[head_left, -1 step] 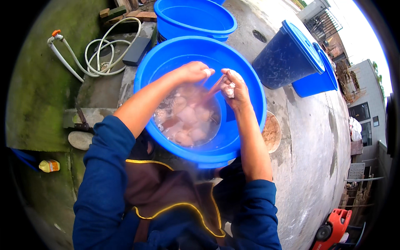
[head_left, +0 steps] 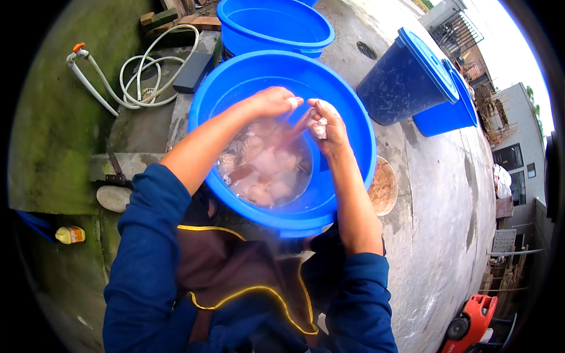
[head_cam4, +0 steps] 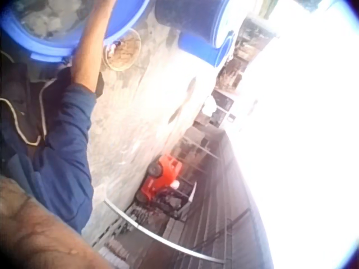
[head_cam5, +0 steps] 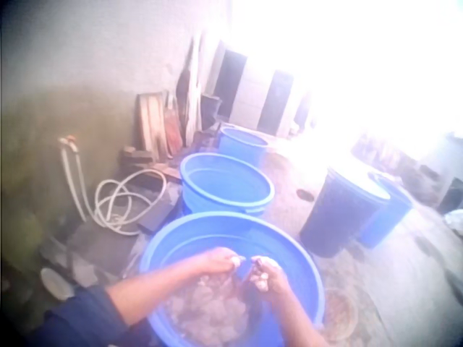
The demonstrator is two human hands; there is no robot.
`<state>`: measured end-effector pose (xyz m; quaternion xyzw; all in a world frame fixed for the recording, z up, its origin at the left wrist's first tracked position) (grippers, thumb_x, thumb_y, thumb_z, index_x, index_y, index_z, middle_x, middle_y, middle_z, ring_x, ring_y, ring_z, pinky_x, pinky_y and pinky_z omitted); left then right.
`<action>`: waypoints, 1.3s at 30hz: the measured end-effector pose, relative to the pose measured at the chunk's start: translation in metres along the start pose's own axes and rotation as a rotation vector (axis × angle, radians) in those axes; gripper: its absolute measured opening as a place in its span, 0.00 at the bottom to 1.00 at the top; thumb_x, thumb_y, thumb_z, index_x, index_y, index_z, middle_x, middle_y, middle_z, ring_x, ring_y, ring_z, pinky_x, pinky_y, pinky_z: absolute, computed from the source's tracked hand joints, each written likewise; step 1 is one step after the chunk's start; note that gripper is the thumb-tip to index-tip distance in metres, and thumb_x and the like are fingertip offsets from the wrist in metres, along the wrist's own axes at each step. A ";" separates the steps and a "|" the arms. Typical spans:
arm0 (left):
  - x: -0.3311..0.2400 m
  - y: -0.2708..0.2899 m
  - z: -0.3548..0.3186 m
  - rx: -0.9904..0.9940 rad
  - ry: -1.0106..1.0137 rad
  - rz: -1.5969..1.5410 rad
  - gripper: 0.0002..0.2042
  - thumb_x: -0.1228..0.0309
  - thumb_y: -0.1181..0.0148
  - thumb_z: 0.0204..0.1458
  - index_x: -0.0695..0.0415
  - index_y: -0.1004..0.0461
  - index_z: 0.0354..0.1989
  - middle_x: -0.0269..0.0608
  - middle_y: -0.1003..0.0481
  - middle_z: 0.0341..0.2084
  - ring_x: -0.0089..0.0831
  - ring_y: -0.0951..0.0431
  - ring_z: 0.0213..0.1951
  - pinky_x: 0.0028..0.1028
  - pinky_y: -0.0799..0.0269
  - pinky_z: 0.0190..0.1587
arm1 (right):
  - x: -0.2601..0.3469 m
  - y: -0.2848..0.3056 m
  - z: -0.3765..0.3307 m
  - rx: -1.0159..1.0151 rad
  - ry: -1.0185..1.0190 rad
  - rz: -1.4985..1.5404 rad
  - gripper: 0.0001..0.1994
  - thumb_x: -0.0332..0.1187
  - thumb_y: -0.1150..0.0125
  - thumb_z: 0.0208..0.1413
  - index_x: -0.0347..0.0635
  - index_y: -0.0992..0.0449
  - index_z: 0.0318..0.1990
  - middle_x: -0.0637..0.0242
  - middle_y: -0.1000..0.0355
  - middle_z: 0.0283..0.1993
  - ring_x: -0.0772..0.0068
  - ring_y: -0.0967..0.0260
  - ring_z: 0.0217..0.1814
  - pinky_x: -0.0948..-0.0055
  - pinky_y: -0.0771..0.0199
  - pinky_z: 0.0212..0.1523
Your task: The person sits on the ground and washes pieces of raw meat in a blue basin filled with water. They repeatedly lift, rinse, and squeeze the meat by hand, occasionally transferring pieces to a smaller bucket nearby.
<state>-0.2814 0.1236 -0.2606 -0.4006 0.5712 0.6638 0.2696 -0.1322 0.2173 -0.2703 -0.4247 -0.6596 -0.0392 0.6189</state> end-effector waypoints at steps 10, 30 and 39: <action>-0.028 -0.001 -0.011 -0.143 0.105 0.407 0.21 0.50 0.53 0.63 0.52 0.18 0.38 0.52 0.20 0.37 0.54 0.21 0.43 0.47 0.28 0.46 | -0.019 -0.019 -0.010 0.205 -0.145 -0.100 0.07 0.31 0.46 0.61 0.39 0.24 0.42 0.68 0.27 0.32 0.78 0.29 0.29 0.78 0.29 0.28; 0.036 -0.009 -0.010 0.117 0.313 0.365 0.24 0.47 0.53 0.64 0.54 0.20 0.39 0.50 0.20 0.35 0.47 0.19 0.42 0.44 0.26 0.42 | 0.033 -0.053 -0.021 0.354 -0.112 -0.341 0.19 0.52 0.39 0.62 0.47 0.30 0.28 0.74 0.34 0.26 0.83 0.38 0.26 0.80 0.38 0.26; 0.027 -0.004 -0.029 0.266 0.437 0.707 0.16 0.57 0.46 0.62 0.54 0.20 0.45 0.48 0.19 0.41 0.44 0.19 0.46 0.49 0.28 0.51 | 0.114 -0.068 0.015 0.393 0.047 -0.519 0.16 0.46 0.41 0.65 0.46 0.30 0.32 0.72 0.32 0.24 0.82 0.34 0.22 0.83 0.38 0.20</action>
Point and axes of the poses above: each hand's wrist, its own z-axis towards the middle knuckle, its own y-axis out of the back of the hand, x = y × z, the point moved 5 cm from there along z, towards the middle knuckle
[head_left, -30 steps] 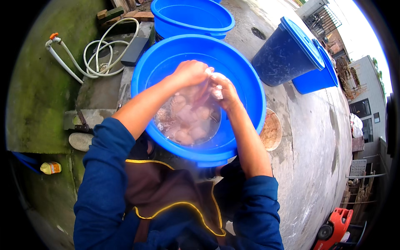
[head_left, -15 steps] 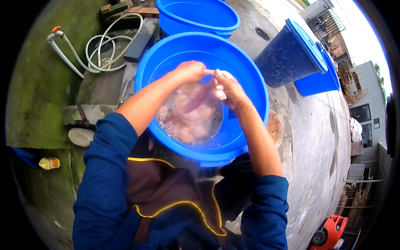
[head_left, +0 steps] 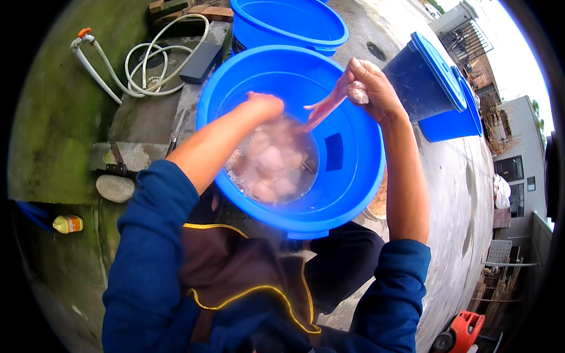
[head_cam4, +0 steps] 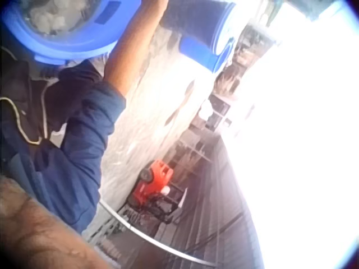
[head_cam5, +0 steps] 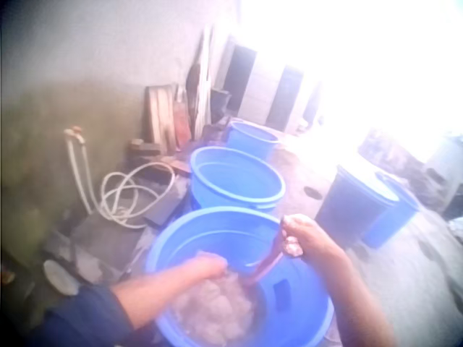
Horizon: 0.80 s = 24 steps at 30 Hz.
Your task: The person sits on the ground and washes pieces of raw meat in a blue basin filled with water. They repeatedly lift, rinse, and squeeze the meat by hand, occasionally transferring pieces to a smaller bucket nearby.
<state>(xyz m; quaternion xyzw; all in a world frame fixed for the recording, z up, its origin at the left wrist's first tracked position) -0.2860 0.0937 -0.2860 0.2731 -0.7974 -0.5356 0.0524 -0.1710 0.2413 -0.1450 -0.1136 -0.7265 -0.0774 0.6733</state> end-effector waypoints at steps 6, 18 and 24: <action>-0.008 0.029 -0.037 -0.155 -0.138 -0.089 0.14 0.58 0.41 0.57 0.55 0.21 0.42 0.48 0.20 0.40 0.47 0.21 0.47 0.55 0.35 0.53 | -0.169 0.032 0.053 0.167 -0.511 -0.232 0.08 0.40 0.37 0.63 0.47 0.25 0.35 0.75 0.28 0.28 0.82 0.29 0.27 0.81 0.34 0.22; 0.009 0.015 -0.058 -0.164 -0.233 -0.211 0.10 0.64 0.36 0.53 0.55 0.23 0.40 0.47 0.21 0.38 0.47 0.21 0.46 0.56 0.39 0.60 | -0.487 0.068 0.085 -0.029 -0.727 -0.940 0.17 0.38 0.28 0.47 0.40 0.18 0.43 0.52 0.20 0.46 0.64 0.22 0.45 0.64 0.22 0.42; 0.011 0.011 -0.064 -0.210 -0.265 -0.224 0.10 0.64 0.36 0.53 0.54 0.23 0.40 0.47 0.21 0.39 0.46 0.22 0.48 0.55 0.38 0.59 | -0.472 0.094 0.097 -0.026 -0.694 -0.736 0.17 0.37 0.29 0.48 0.40 0.18 0.44 0.52 0.20 0.47 0.62 0.21 0.47 0.64 0.22 0.43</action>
Point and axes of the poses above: each hand's wrist, its own z-axis towards the middle knuckle, its own y-axis out of the back of the hand, x = y × z, the point moved 5 cm from there along z, towards the middle knuckle
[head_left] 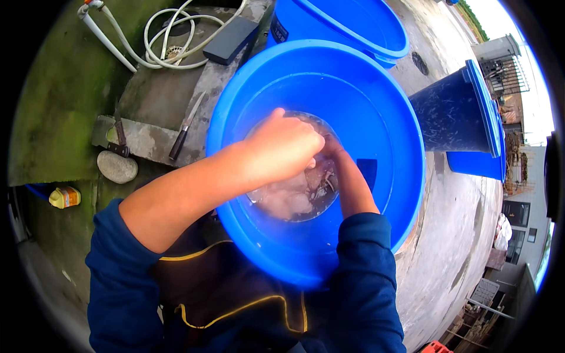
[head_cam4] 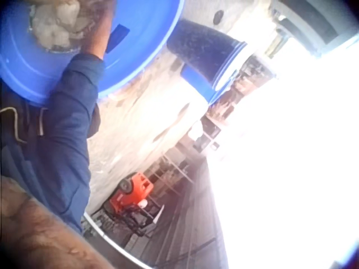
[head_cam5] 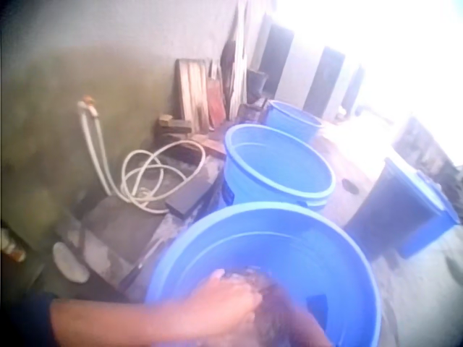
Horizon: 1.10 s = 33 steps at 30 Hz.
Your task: The person sits on the ground and washes pieces of raw meat in a blue basin filled with water. They repeatedly lift, rinse, and squeeze the meat by hand, occasionally transferring pieces to a smaller bucket nearby.
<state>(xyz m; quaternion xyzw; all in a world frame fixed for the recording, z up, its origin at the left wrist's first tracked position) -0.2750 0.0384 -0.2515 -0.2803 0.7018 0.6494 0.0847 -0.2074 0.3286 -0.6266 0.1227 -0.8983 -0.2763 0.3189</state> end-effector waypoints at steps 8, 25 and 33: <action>0.003 0.008 0.002 -0.006 0.021 -0.026 0.10 0.66 0.34 0.51 0.54 0.23 0.39 0.45 0.21 0.38 0.46 0.22 0.48 0.53 0.37 0.58 | 0.001 -0.074 -0.020 0.099 0.340 -0.427 0.16 0.38 0.30 0.48 0.39 0.18 0.43 0.52 0.20 0.45 0.60 0.21 0.45 0.64 0.21 0.43; 0.020 0.004 0.007 0.003 0.062 0.015 0.09 0.63 0.34 0.52 0.54 0.22 0.36 0.43 0.21 0.35 0.44 0.21 0.45 0.46 0.35 0.47 | 0.110 -0.010 -0.099 0.350 0.559 -0.964 0.14 0.39 0.33 0.47 0.48 0.16 0.42 0.61 0.19 0.40 0.62 0.21 0.40 0.65 0.23 0.44; 0.029 0.009 0.011 0.046 0.118 0.047 0.11 0.61 0.33 0.52 0.52 0.21 0.40 0.41 0.19 0.38 0.43 0.21 0.47 0.46 0.33 0.50 | 0.206 0.149 -0.253 0.169 0.301 -0.086 0.05 0.31 0.33 0.57 0.41 0.22 0.37 0.70 0.24 0.28 0.80 0.28 0.25 0.78 0.34 0.21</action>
Point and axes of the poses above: each hand's wrist, its own z-axis towards the middle knuckle, its own y-axis out of the back of the hand, x = y × z, the point moved 5 cm from there along z, towards the middle knuckle
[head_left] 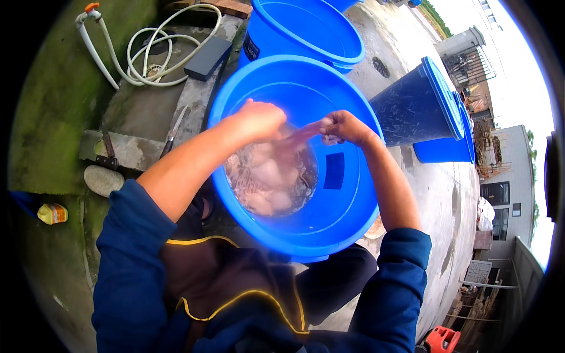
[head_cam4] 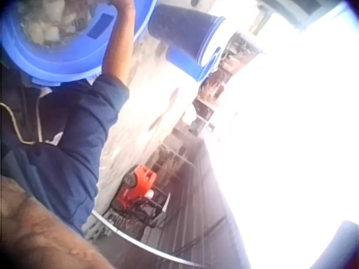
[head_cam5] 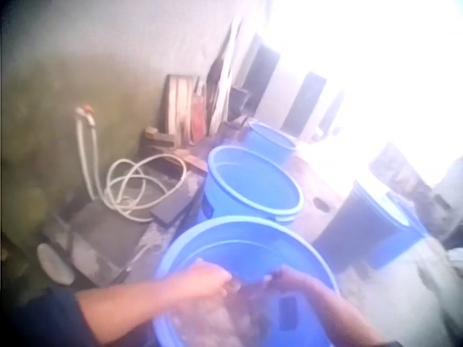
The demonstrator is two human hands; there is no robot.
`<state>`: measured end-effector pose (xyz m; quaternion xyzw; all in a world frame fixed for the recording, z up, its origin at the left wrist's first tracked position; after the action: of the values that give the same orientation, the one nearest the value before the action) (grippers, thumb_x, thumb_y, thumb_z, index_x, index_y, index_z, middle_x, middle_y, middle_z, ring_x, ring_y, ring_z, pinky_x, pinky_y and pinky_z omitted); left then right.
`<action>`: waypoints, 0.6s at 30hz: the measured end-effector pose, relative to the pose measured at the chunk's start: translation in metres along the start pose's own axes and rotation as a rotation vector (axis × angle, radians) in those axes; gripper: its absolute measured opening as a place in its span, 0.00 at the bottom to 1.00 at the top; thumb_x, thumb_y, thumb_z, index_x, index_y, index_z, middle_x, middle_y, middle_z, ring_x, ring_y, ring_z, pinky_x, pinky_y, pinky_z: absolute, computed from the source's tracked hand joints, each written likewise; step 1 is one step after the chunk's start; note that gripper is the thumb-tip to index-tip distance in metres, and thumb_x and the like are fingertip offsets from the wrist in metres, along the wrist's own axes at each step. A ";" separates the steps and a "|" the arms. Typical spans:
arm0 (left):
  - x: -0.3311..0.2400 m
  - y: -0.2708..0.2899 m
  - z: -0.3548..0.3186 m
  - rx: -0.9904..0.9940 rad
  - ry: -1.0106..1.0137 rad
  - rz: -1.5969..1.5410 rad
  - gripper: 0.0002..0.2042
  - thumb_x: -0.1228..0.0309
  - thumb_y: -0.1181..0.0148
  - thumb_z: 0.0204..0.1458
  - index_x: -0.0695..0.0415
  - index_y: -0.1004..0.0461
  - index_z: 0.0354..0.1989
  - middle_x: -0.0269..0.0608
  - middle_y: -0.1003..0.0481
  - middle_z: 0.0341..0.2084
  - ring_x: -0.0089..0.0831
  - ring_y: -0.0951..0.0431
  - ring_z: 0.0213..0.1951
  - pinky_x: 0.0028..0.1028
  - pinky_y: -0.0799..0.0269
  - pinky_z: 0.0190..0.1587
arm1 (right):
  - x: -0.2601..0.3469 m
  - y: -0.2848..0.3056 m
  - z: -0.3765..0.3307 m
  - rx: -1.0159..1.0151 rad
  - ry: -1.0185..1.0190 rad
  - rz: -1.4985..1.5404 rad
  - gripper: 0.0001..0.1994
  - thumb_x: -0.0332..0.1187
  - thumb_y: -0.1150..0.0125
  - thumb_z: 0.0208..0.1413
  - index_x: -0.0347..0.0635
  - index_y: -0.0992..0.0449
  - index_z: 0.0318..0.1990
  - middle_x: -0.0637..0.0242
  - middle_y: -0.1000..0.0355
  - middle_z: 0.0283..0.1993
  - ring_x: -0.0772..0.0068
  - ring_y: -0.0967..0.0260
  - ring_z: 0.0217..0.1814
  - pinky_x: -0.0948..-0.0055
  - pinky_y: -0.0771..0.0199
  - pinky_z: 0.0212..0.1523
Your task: The person sits on the ground and washes pieces of raw meat in a blue basin filled with water. They repeatedly lift, rinse, and squeeze the meat by hand, occasionally transferring pieces to a smaller bucket nearby.
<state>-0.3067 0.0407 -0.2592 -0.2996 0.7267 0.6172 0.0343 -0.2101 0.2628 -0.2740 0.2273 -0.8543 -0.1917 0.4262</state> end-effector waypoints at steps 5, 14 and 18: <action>0.008 0.002 -0.005 -0.021 0.029 0.002 0.13 0.60 0.34 0.52 0.50 0.20 0.44 0.41 0.19 0.41 0.43 0.21 0.48 0.46 0.32 0.53 | 0.055 0.047 -0.065 -0.258 0.054 -0.017 0.07 0.31 0.34 0.56 0.39 0.21 0.40 0.69 0.24 0.30 0.80 0.29 0.28 0.79 0.33 0.24; -0.029 0.013 -0.020 -0.095 0.053 -0.022 0.15 0.56 0.35 0.52 0.49 0.20 0.44 0.43 0.19 0.42 0.43 0.21 0.49 0.47 0.32 0.52 | 0.119 0.097 -0.147 -0.424 0.108 -0.018 0.08 0.32 0.35 0.59 0.38 0.22 0.40 0.72 0.26 0.29 0.82 0.29 0.28 0.80 0.33 0.24; -0.044 0.000 -0.029 -0.026 0.031 -0.031 0.15 0.55 0.35 0.51 0.49 0.19 0.43 0.42 0.19 0.41 0.43 0.21 0.48 0.46 0.33 0.50 | 0.123 0.099 -0.170 -0.448 0.092 -0.033 0.09 0.32 0.35 0.58 0.36 0.23 0.42 0.70 0.26 0.31 0.81 0.29 0.29 0.80 0.32 0.25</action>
<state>-0.2615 0.0319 -0.2340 -0.3205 0.7143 0.6214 0.0285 -0.1593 0.2538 -0.0479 0.1497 -0.7662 -0.3728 0.5015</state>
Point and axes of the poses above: each hand's wrist, its own z-axis towards the middle knuckle, its own y-axis out of the back of the hand, x = y × z, the point moved 5 cm from there along z, towards the middle knuckle
